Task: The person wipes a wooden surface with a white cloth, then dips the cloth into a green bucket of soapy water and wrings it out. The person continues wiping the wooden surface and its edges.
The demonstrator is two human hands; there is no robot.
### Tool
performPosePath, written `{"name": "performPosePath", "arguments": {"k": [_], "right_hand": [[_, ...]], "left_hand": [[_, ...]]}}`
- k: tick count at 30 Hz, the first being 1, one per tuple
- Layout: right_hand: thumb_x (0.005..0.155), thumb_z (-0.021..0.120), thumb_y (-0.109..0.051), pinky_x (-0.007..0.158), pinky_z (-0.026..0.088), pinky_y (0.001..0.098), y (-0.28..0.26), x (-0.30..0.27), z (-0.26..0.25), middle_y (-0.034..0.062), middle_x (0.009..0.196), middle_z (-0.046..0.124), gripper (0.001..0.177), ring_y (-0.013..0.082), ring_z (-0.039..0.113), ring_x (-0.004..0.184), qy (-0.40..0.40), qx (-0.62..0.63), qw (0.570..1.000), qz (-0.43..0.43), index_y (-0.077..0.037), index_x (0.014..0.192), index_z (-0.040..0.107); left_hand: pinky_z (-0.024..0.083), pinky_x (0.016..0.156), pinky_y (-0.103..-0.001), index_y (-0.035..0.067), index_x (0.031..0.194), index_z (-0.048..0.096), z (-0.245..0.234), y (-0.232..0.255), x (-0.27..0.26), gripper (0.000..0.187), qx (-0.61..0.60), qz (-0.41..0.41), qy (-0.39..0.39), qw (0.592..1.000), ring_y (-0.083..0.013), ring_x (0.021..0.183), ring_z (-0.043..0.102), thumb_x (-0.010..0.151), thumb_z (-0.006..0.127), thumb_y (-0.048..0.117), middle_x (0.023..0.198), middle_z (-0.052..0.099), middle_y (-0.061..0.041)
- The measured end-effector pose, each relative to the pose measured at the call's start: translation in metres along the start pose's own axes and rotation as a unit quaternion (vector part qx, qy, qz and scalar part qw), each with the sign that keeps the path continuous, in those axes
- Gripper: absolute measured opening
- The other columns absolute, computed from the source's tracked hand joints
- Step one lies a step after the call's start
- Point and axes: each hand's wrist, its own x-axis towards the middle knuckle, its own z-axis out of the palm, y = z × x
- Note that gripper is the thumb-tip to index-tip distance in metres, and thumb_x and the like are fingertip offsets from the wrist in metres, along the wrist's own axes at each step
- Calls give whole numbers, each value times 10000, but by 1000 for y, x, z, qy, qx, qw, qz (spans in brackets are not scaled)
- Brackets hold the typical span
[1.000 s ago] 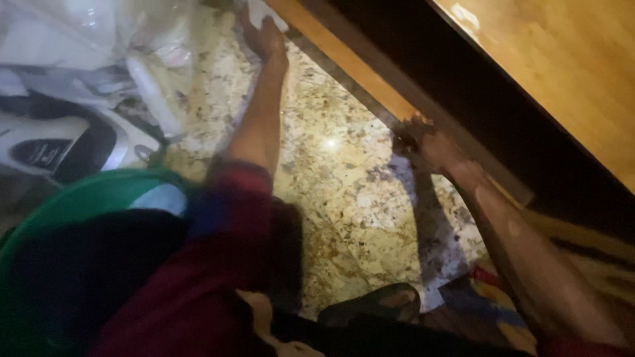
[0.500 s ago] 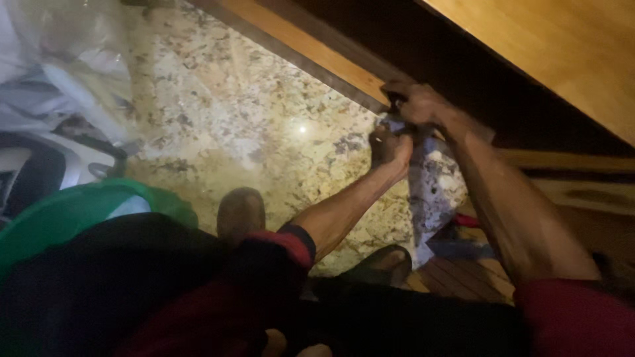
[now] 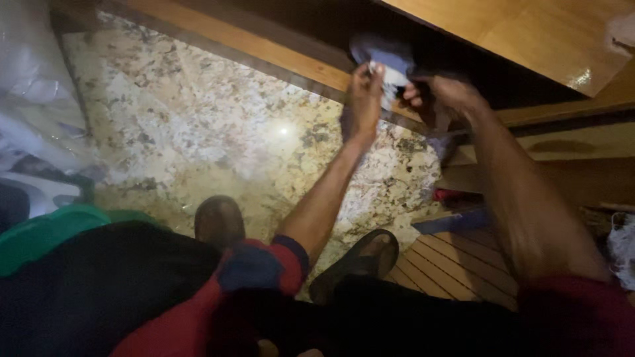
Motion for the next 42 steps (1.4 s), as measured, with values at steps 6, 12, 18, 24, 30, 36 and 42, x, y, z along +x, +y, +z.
{"name": "performPosePath", "arguments": {"k": [6,12,18,24,30,36,42], "right_hand": [[1177,360,-389,855,562,423,44,41,-13,159,992,720,502,279,683,913,73,16,992,-102,-38,1021,684],[997,497,-481,842,521,495,55,27,-1,235,988,726,536,417,675,943,198,-504,841,-12,-28,952,779],[1001,500,-410,813,583,515,49,8,-5,217,972,758,450,405,743,877,222,-473,852,15,-66,993,790],[995,515,-400,830,572,523,47,-1,-11,237,991,743,434,422,728,902,212,-429,877,38,-56,1004,781],[989,530,-389,847,562,531,33,7,-1,257,1009,729,420,438,713,927,207,-433,877,18,-46,1016,771],[983,545,-378,864,551,539,23,18,22,277,1028,715,407,455,698,953,195,-433,880,3,-36,1027,762],[977,559,-367,881,541,547,-4,18,27,297,1047,701,396,471,683,978,198,-440,876,-16,-27,1039,752]], "left_hand": [[562,754,-382,140,1358,586,-57,48,31,494,171,79,154,970,-233,965,683,956,596,426,1157,696,-76],[514,897,-476,32,1028,704,-56,4,80,371,442,319,123,830,-346,1046,646,905,709,382,1100,667,-180],[471,894,-521,147,1173,731,30,-63,47,441,577,294,-232,726,-337,944,681,878,696,472,1052,742,-149],[231,1144,-667,306,1350,650,20,-55,24,501,562,423,-357,615,-322,1359,450,856,706,361,1440,561,-85],[144,1207,-598,265,1346,655,-51,14,27,445,576,315,-231,718,-327,1485,284,904,651,313,1578,445,-58],[-34,1251,-579,216,1341,698,-154,63,63,341,516,287,6,807,-325,1546,226,1038,560,290,1577,446,-41],[77,1205,-706,54,1297,688,-224,82,140,407,579,223,235,748,-432,1501,202,970,577,269,1583,372,-157]]}}
